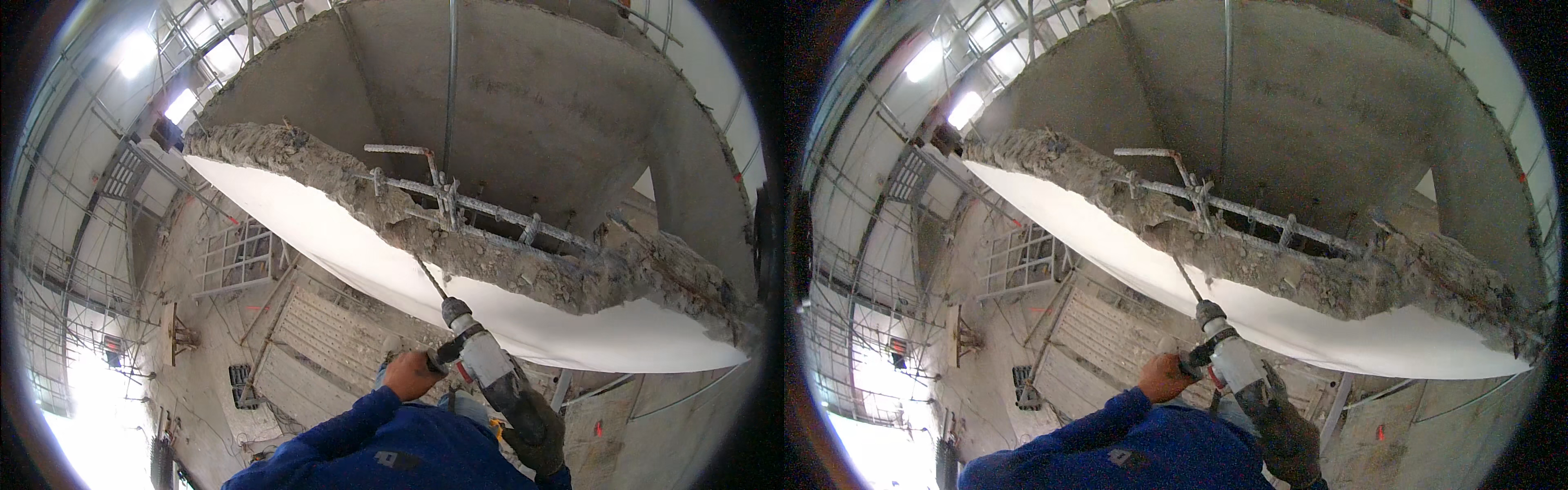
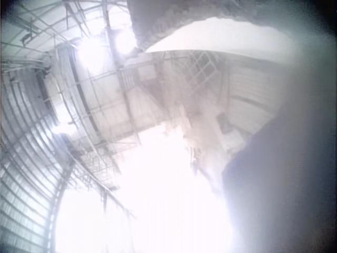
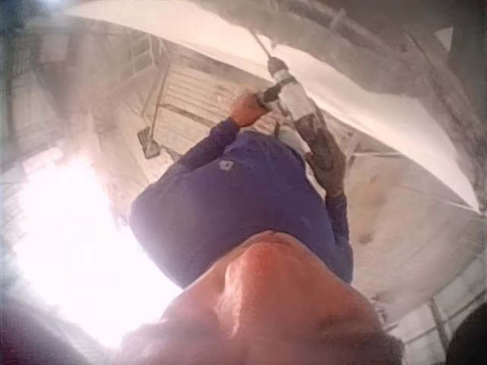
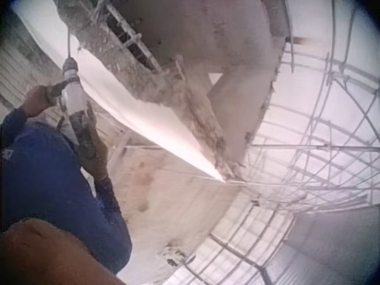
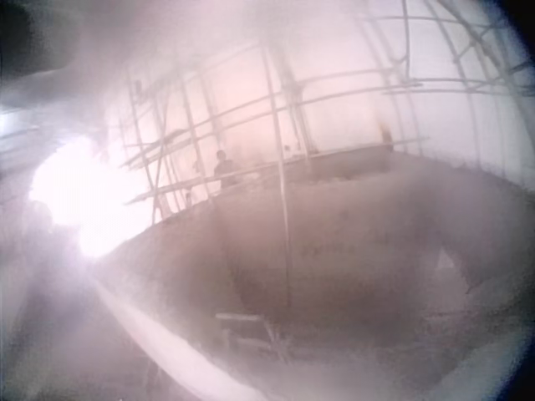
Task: The person uses a jackhammer to break apart a section of a concrete ceiling. They repeatedly position the tool against the concrete and operate it to chip away material, creating a large opening.
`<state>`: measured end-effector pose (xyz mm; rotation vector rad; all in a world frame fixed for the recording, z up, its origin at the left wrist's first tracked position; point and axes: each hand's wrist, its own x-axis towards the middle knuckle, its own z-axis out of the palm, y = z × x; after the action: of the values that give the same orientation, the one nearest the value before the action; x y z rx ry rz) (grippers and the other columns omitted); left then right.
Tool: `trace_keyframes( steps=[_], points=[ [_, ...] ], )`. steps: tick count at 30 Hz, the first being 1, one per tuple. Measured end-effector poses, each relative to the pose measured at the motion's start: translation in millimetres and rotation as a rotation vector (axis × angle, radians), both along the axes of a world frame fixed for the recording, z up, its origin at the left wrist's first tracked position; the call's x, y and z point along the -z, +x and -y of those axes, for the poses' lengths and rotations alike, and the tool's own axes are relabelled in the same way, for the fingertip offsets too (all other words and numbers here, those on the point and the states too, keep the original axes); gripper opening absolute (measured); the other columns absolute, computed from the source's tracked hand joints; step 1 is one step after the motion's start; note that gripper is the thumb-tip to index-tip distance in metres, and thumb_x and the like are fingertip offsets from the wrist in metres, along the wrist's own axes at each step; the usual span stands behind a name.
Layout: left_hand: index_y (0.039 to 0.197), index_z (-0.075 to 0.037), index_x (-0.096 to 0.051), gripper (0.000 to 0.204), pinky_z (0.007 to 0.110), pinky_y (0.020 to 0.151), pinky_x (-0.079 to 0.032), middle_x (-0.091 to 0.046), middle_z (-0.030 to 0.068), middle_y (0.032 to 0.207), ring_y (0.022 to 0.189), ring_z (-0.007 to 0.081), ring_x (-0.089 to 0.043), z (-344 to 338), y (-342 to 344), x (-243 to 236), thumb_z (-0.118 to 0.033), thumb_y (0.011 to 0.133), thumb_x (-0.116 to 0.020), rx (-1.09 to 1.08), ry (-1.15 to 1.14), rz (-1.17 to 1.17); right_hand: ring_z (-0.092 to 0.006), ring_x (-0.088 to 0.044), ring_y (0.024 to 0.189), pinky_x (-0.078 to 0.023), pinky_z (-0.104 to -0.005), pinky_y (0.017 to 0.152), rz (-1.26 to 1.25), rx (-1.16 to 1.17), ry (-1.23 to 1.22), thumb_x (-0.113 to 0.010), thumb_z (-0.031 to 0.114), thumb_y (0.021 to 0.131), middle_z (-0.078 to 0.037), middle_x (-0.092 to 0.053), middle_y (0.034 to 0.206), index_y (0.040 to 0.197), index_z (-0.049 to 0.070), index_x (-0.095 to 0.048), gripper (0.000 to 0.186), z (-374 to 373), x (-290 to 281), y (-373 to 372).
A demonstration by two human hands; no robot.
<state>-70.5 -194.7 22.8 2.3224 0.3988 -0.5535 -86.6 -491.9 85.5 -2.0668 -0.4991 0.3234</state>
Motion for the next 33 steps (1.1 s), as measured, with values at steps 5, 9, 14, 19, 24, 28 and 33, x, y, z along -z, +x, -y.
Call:
trace_keyframes(
  steps=[5,9,14,19,24,28,33],
  points=[
    [0.091,-0.006,-0.073,0.041,0.048,0.075,-0.052,-0.070,0.0204,0.089,0.087,0.0404,-0.066,-26,-16,-3,-0.046,0.078,-0.072,0.011,0.047,0.015,-0.0341,-0.066,0.105,-0.054,-0.0430,0.087,0.035,-0.028,-0.013,-0.083,0.021,0.072,-0.023,-0.064,0.117,0.138,0.000,-0.046,0.079,-21,-6,-19],
    [0.090,-0.005,-0.073,0.043,0.049,0.074,-0.053,-0.070,0.0212,0.084,0.083,0.0409,-0.067,-71,-13,16,-0.046,0.077,-0.071,0.084,0.043,0.061,-0.0356,-0.066,0.104,-0.054,-0.0426,0.087,0.049,0.040,0.011,-0.081,0.019,0.072,-0.023,-0.064,0.117,0.138,-0.001,-0.046,0.078,-65,-14,-29],
    [0.087,-0.004,-0.072,0.044,0.048,0.071,-0.053,-0.069,0.0217,0.081,0.080,0.0402,-0.067,-138,1,20,-0.046,0.076,-0.072,0.260,-0.024,0.197,-0.0355,-0.068,0.093,-0.054,-0.0423,0.077,0.185,0.227,0.049,-0.078,0.018,0.073,-0.021,-0.067,0.110,0.138,0.001,-0.047,0.074,-143,14,-62],
    [0.086,-0.003,-0.072,0.039,0.048,0.069,-0.052,-0.068,0.0225,0.079,0.077,0.0406,-0.066,-187,5,35,-0.041,0.076,-0.073,0.407,-0.083,0.134,-0.0354,-0.068,0.074,-0.053,-0.0431,0.063,0.219,0.436,-0.064,-0.077,0.023,0.076,-0.015,-0.071,0.098,0.139,0.006,-0.049,0.070,-212,7,-102],
    [0.084,-0.003,-0.072,0.037,0.048,0.069,-0.052,-0.067,0.0233,0.078,0.078,0.0402,-0.067,-220,16,19,-0.040,0.077,-0.073,0.533,-0.099,0.159,-0.0360,-0.069,0.075,-0.054,-0.0420,0.064,0.305,0.540,-0.061,-0.077,0.022,0.076,-0.017,-0.070,0.100,0.139,0.005,-0.048,0.071,-271,8,-128],
    [0.085,-0.004,-0.072,0.037,0.048,0.072,-0.052,-0.069,0.0221,0.079,0.079,0.0397,-0.067,-246,22,10,-0.041,0.078,-0.072,0.620,-0.011,0.065,-0.0367,-0.068,0.079,-0.054,-0.0416,0.066,0.259,0.655,0.003,-0.077,0.022,0.076,-0.017,-0.070,0.104,0.140,0.007,-0.047,0.072,-317,9,-143],
    [0.088,-0.005,-0.072,0.038,0.049,0.074,-0.053,-0.069,0.0208,0.081,0.080,0.0394,-0.067,-271,38,16,-0.041,0.077,-0.072,0.714,0.025,0.112,-0.0364,-0.068,0.081,-0.054,-0.0425,0.067,0.262,0.734,-0.048,-0.077,0.021,0.076,-0.016,-0.069,0.108,0.139,0.007,-0.048,0.072,-354,25,-153]
  ],
)
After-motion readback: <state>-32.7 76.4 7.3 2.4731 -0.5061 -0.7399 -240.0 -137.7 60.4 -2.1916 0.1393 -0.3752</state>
